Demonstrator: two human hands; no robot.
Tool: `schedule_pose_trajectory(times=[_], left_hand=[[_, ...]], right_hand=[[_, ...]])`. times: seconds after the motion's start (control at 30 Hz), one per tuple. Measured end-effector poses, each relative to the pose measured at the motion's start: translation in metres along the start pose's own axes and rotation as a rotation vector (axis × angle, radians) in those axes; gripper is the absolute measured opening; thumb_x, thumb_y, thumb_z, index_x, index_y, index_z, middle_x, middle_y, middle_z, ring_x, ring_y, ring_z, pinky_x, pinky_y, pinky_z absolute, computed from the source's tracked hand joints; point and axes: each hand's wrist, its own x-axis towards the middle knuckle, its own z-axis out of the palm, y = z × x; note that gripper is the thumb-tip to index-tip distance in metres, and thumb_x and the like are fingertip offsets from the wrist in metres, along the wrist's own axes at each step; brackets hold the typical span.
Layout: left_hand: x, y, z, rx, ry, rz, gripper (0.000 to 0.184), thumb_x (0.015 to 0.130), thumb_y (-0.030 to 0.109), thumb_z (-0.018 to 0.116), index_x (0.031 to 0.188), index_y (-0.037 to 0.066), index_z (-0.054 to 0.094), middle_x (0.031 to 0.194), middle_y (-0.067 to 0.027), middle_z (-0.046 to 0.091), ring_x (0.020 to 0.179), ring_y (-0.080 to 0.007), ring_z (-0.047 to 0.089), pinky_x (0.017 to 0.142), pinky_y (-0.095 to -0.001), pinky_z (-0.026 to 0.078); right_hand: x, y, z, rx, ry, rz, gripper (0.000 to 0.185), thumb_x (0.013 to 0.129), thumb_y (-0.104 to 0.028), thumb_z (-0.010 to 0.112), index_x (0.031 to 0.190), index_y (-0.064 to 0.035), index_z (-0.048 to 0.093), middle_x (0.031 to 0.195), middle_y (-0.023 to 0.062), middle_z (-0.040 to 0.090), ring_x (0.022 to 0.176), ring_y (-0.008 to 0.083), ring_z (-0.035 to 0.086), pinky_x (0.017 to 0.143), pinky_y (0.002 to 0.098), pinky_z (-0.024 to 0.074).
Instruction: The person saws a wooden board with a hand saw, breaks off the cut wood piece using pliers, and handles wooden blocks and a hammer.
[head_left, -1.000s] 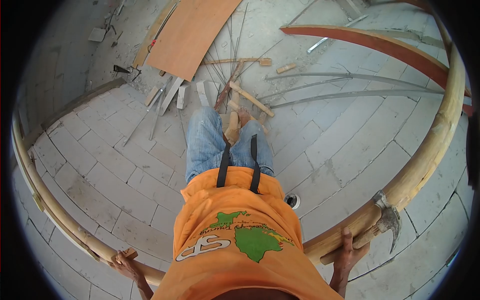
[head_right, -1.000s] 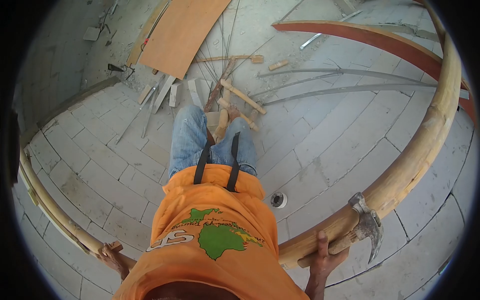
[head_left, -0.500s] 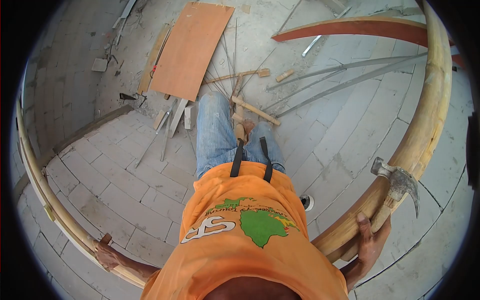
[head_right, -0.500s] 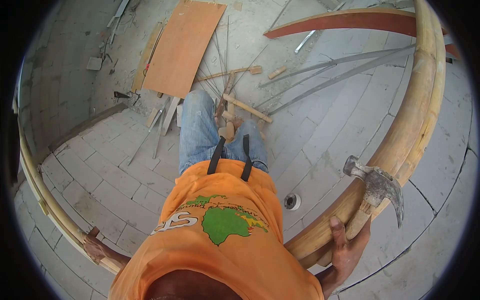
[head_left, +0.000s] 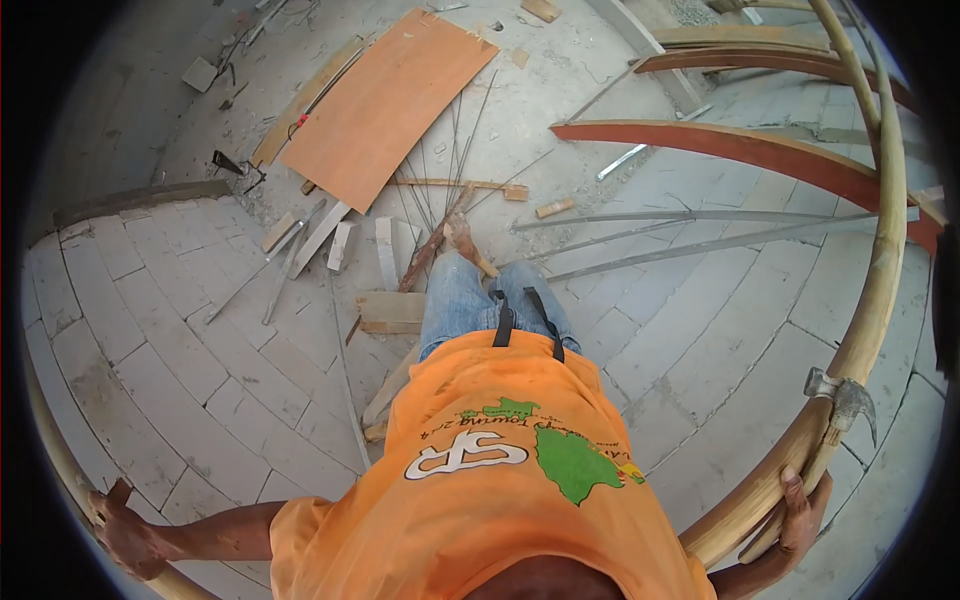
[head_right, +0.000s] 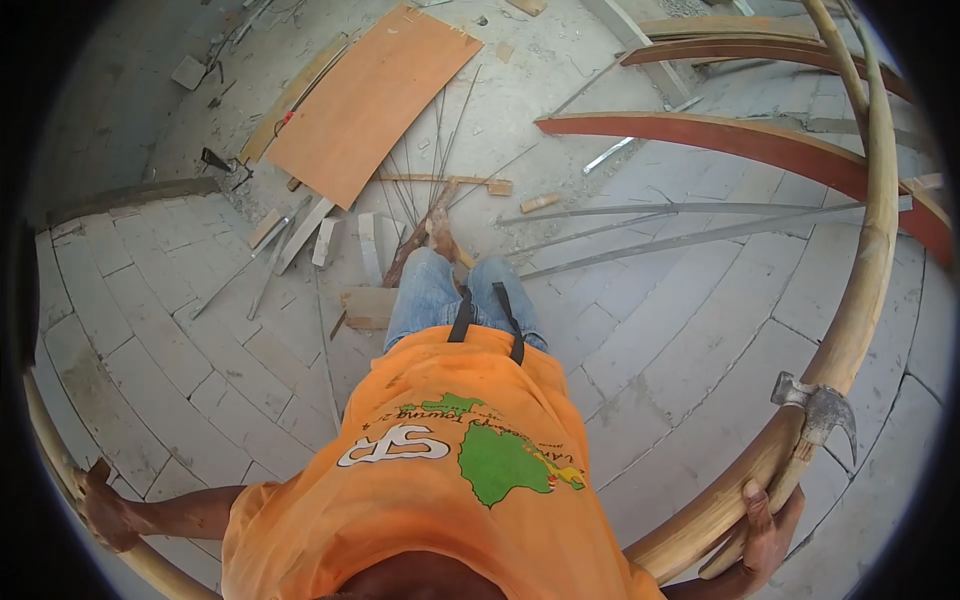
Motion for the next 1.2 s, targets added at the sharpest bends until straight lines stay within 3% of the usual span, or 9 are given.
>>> schedule_pose_trajectory(times=[0.03,0.1,0.13,0.2,0.27,0.37,1.07,1.1,1.2], left_hand=[[-0.001,0.003,0.005,0.004,-0.030,-0.006,0.072,0.086,0.068,0.041,0.102,0.008,0.078,0.093,-0.0103,0.074,0.092,-0.0253,0.068,0.081,-0.0424,0.054],[-0.007,0.003,0.025,-0.108,0.424,0.108,0.043,0.089,0.042,0.053,0.086,0.003,0.069,0.079,-0.0172,0.065,0.074,-0.0303,0.064,0.071,-0.0481,0.052],[-0.007,0.000,0.038,-0.144,0.493,0.153,0.043,0.090,0.042,0.053,0.086,0.003,0.069,0.080,-0.0173,0.065,0.074,-0.0303,0.064,0.071,-0.0479,0.052],[-0.011,-0.012,0.066,-0.197,0.408,0.186,0.042,0.090,0.042,0.052,0.087,0.003,0.069,0.081,-0.0173,0.065,0.075,-0.0301,0.064,0.072,-0.0476,0.052],[-0.019,-0.021,0.087,-0.224,0.355,0.197,0.042,0.090,0.041,0.052,0.088,0.002,0.068,0.082,-0.0174,0.065,0.076,-0.0300,0.064,0.072,-0.0473,0.052],[-0.037,-0.027,0.114,-0.247,0.319,0.203,0.042,0.091,0.041,0.051,0.090,0.002,0.068,0.083,-0.0175,0.066,0.078,-0.0298,0.064,0.073,-0.0468,0.052],[-0.130,-0.041,0.221,-0.372,0.211,0.120,0.043,0.094,0.037,0.047,0.102,-0.001,0.065,0.094,-0.0182,0.067,0.090,-0.0286,0.064,0.079,-0.0432,0.053],[-0.134,-0.039,0.224,-0.375,0.209,0.120,0.043,0.095,0.037,0.047,0.103,-0.001,0.065,0.094,-0.0182,0.067,0.090,-0.0286,0.064,0.079,-0.0430,0.053],[-0.141,-0.035,0.233,-0.371,0.192,0.124,0.043,0.095,0.036,0.047,0.105,-0.002,0.065,0.096,-0.0183,0.067,0.092,-0.0284,0.064,0.080,-0.0425,0.054]], right_hand=[[-0.001,-0.008,-0.003,-0.077,-0.027,0.027,0.087,0.073,-0.041,0.085,0.135,0.0067,0.047,0.123,0.0213,0.057,0.113,0.0302,0.054,0.102,0.0403,0.0414],[-0.001,-0.013,-0.006,-0.166,-0.037,0.032,0.088,0.074,-0.038,0.085,0.136,0.0081,0.045,0.124,0.0222,0.056,0.114,0.0302,0.054,0.103,0.0405,0.0410],[0.000,-0.011,-0.009,-0.205,-0.039,0.017,0.090,0.072,-0.042,0.086,0.136,0.0070,0.046,0.122,0.0204,0.057,0.113,0.0292,0.054,0.102,0.0399,0.0408],[0.004,-0.004,-0.009,-0.255,-0.061,-0.028,0.092,0.070,-0.045,0.086,0.135,0.0059,0.047,0.120,0.0185,0.058,0.112,0.0283,0.053,0.102,0.0393,0.0407],[0.008,0.009,-0.007,-0.129,-0.012,-0.142,0.064,0.072,-0.033,0.084,0.115,0.0053,0.058,0.113,0.0181,0.060,0.100,0.0282,0.059,0.091,0.0397,0.0470],[0.014,0.008,-0.014,-0.233,-0.104,-0.156,0.059,0.079,-0.040,0.079,0.115,0.0022,0.058,0.097,0.0142,0.060,0.097,0.0214,0.058,0.085,0.0374,0.0480],[-0.039,-0.107,0.052,-0.941,-0.128,0.126,0.088,0.069,-0.038,0.076,0.143,0.0006,0.048,0.139,0.0208,0.055,0.093,0.0338,0.069,0.093,0.0590,0.0517],[-0.030,-0.106,0.046,-0.900,-0.131,0.111,0.088,0.066,-0.029,0.079,0.141,0.0044,0.048,0.134,0.0241,0.057,0.095,0.0344,0.069,0.079,0.0473,0.0600],[-0.021,-0.141,0.075,-1.016,-0.137,0.021,0.075,0.070,-0.027,0.078,0.133,0.0059,0.053,0.120,0.0227,0.060,0.087,0.0325,0.068,0.074,0.0456,0.0583]])
